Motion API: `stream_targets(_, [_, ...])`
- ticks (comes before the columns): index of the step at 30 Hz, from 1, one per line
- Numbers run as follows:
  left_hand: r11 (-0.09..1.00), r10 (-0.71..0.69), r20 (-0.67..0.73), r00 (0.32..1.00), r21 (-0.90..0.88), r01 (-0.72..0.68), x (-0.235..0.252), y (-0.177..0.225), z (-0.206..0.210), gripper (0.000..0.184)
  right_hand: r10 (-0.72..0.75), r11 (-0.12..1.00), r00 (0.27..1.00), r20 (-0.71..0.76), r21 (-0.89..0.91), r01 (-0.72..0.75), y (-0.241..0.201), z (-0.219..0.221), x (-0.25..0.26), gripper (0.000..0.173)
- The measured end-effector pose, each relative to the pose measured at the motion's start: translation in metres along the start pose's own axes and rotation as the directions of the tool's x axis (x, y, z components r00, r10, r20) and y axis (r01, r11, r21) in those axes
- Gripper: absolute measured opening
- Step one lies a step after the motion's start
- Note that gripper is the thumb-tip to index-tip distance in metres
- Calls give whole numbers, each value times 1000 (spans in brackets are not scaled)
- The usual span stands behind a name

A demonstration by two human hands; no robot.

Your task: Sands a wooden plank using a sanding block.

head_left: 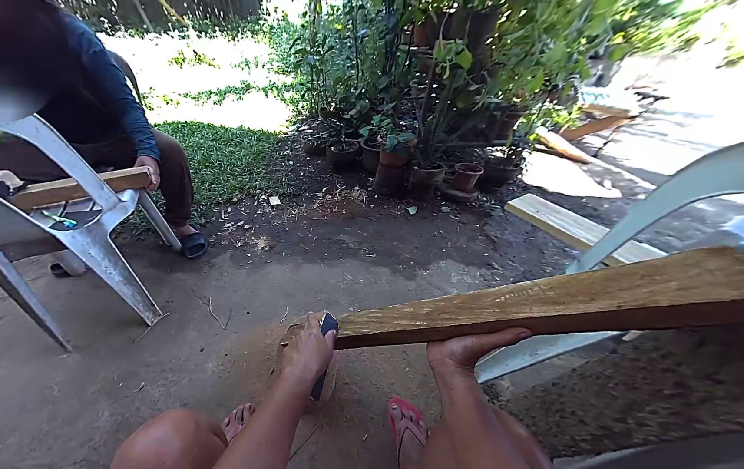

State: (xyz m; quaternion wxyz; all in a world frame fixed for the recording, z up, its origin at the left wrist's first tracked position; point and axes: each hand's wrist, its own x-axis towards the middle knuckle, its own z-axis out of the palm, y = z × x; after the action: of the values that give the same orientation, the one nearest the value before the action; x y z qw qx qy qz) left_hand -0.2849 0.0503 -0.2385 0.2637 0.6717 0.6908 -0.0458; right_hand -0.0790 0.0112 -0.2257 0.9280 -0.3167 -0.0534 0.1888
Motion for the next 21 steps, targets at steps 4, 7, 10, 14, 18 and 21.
stream_targets(4, [998,-47,0,999,-30,47,33,-12,3,68,-7,1000,1000,24,-4,7,-3,0,-3,79])
stream_targets(7, [999,-31,11,999,17,31,10,-2,-6,72,-15,1000,999,41,-19,16,-1,-2,-1,85])
stream_targets(10, [999,-25,40,999,27,24,-12,1,-8,72,-15,1000,1000,24,-12,15,0,-1,-1,84])
stream_targets(14, [997,-53,-6,999,-56,53,32,-23,4,71,-34,999,999,27,6,34,1,3,-1,79])
stream_targets(18, [996,-77,-3,997,-36,77,48,-34,6,73,-31,999,999,39,10,30,1,2,1,81])
stream_targets(21, [999,-31,25,999,18,31,8,-13,-7,73,-39,999,998,42,5,39,3,0,2,83])
